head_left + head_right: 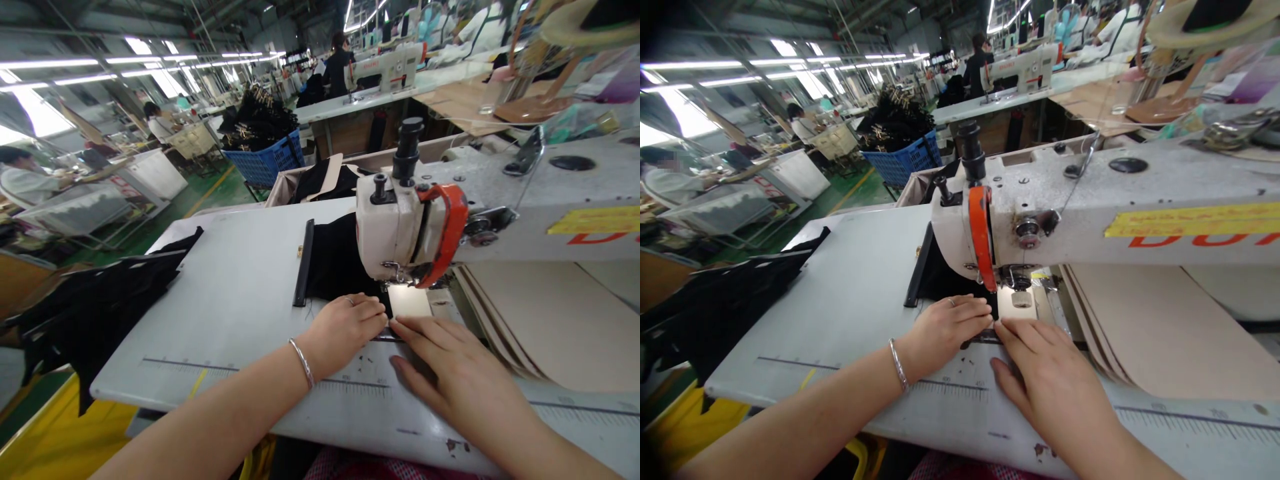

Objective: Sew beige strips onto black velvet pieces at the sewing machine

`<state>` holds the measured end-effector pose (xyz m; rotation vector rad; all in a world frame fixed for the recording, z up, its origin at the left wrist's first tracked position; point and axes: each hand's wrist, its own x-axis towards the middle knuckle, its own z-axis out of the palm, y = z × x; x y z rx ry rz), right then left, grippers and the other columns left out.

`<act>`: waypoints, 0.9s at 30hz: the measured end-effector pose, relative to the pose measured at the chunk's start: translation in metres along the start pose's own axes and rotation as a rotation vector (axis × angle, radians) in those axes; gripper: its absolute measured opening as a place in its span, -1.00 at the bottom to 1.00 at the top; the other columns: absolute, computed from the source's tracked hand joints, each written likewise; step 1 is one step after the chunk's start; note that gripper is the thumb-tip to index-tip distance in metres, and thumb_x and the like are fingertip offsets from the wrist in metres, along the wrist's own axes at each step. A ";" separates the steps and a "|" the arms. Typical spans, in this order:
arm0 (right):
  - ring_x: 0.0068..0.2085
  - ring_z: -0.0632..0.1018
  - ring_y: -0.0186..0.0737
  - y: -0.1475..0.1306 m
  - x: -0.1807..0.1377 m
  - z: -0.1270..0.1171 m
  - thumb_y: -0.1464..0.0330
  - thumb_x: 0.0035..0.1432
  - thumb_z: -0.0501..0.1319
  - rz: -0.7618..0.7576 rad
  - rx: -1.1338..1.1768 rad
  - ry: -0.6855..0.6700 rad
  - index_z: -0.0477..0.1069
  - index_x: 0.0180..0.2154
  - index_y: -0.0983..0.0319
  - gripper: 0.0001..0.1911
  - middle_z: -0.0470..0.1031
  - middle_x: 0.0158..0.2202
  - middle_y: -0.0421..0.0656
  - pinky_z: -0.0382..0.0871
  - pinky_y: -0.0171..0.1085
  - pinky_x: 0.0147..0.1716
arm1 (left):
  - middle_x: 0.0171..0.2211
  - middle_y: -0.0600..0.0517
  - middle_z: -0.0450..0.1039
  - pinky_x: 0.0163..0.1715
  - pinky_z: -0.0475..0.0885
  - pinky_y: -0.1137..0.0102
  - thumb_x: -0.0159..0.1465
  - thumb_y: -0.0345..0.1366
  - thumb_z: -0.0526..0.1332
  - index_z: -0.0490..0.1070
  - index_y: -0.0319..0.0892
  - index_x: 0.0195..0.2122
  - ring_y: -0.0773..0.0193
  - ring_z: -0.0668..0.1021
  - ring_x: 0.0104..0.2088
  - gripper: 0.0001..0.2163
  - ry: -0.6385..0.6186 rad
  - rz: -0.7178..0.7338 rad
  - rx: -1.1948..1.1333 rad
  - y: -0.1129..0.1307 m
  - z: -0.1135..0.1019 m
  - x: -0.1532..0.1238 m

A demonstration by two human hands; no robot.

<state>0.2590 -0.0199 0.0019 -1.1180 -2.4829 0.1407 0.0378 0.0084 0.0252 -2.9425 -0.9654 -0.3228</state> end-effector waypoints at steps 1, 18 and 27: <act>0.02 0.39 -0.13 0.001 0.003 0.000 0.25 0.24 0.13 -0.001 -0.003 -0.003 0.32 0.10 0.22 -0.59 0.40 0.00 -0.12 0.28 -0.06 0.06 | -0.01 -0.06 0.46 0.15 0.34 0.30 0.38 -0.44 0.01 0.38 -0.27 -0.03 0.24 0.46 0.06 -0.78 -0.006 -0.007 -0.005 -0.003 0.001 0.002; -0.04 0.47 -0.01 0.019 0.034 0.012 0.24 0.24 0.08 0.034 -0.128 -0.007 0.30 0.13 0.25 -0.55 0.39 0.10 -0.04 0.36 -0.01 -0.07 | -0.03 0.02 0.49 0.06 0.39 0.32 0.32 -0.44 0.14 0.42 -0.21 -0.04 0.22 0.49 0.00 -0.79 0.046 -0.202 -0.066 -0.031 0.017 0.017; 0.04 0.42 0.04 0.016 0.034 0.014 0.27 0.24 0.08 0.074 -0.054 0.004 0.30 0.12 0.25 -0.57 0.40 0.08 -0.03 0.28 0.07 0.01 | -0.06 -0.02 0.50 0.05 0.42 0.30 0.30 -0.46 0.15 0.44 -0.21 -0.07 0.21 0.50 0.00 -0.80 0.069 -0.214 -0.079 -0.031 0.018 0.017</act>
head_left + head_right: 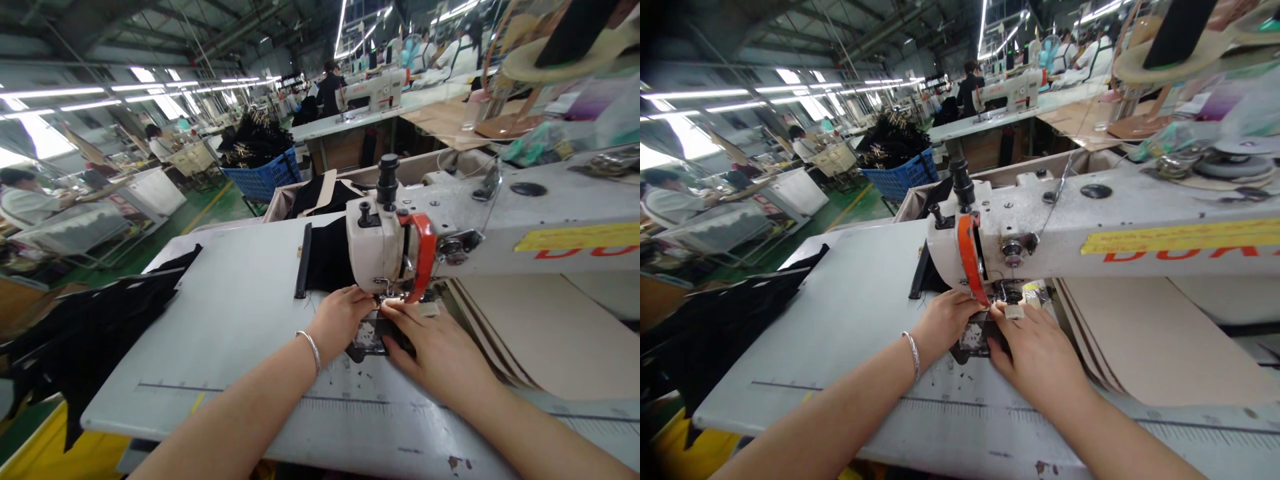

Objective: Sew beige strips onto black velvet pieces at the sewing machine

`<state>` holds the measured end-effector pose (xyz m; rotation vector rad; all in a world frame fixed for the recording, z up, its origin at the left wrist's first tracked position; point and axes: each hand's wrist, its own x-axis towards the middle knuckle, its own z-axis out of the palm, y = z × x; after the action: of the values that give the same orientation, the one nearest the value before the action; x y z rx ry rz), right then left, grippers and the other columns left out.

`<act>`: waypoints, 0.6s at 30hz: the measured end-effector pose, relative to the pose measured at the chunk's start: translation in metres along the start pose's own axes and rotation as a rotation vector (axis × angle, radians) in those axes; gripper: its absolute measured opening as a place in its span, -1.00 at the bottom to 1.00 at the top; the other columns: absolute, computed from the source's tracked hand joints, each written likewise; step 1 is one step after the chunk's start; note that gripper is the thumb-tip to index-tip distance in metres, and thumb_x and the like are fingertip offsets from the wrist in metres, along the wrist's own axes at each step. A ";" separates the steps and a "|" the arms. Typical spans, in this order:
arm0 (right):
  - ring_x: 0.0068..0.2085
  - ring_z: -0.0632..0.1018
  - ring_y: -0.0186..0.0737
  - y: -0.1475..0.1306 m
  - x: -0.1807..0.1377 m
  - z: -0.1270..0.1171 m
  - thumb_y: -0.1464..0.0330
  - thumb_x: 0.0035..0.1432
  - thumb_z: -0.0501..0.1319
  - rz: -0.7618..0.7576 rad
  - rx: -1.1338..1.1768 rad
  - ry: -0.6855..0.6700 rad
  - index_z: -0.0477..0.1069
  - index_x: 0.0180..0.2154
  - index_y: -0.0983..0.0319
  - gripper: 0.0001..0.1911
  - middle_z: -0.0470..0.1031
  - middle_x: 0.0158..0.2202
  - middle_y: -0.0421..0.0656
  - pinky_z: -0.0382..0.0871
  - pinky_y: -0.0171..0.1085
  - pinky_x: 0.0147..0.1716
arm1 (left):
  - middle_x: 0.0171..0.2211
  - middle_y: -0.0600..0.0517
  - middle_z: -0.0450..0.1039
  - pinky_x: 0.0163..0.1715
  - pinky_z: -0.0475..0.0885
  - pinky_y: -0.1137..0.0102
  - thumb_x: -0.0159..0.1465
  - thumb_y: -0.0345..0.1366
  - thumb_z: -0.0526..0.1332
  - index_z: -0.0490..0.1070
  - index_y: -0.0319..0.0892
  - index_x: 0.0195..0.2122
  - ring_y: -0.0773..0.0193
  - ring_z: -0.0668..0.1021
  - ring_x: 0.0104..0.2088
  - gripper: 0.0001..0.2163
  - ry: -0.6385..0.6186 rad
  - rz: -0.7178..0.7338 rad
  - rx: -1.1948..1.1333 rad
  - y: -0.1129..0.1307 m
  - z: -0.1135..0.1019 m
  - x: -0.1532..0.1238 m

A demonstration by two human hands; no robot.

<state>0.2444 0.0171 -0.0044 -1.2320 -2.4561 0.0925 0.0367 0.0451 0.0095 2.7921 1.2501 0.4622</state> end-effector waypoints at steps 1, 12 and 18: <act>0.04 0.41 0.04 -0.001 0.000 0.000 0.28 0.24 0.09 0.010 0.026 0.006 0.31 0.11 0.25 -0.57 0.41 0.06 -0.02 0.27 0.08 0.03 | -0.06 -0.02 0.50 0.06 0.41 0.31 0.30 -0.46 0.16 0.44 -0.21 -0.07 0.21 0.49 0.01 -0.80 0.011 0.004 -0.008 0.000 0.000 0.000; -0.05 0.46 -0.11 -0.016 -0.002 -0.005 0.42 0.15 0.13 0.022 0.022 0.146 0.38 0.02 0.18 -0.63 0.48 -0.08 -0.11 0.34 -0.04 0.01 | -0.09 0.04 0.53 0.01 0.47 0.35 0.22 -0.57 0.17 0.50 -0.12 -0.15 0.28 0.54 -0.05 -0.73 0.080 -0.041 -0.116 0.003 0.002 -0.001; -0.09 0.49 -0.22 -0.015 -0.020 -0.019 0.45 0.14 0.13 -0.084 0.012 0.287 0.43 -0.07 0.16 -0.69 0.51 -0.12 -0.19 0.36 -0.17 0.02 | -0.01 -0.04 0.42 0.09 0.41 0.18 0.28 -0.37 0.20 0.41 -0.10 0.03 0.16 0.46 0.02 -0.71 0.127 -0.211 -0.067 0.010 -0.008 -0.014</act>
<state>0.2511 -0.0093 0.0108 -1.0544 -2.2501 -0.0872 0.0328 0.0279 0.0153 2.5740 1.5032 0.6611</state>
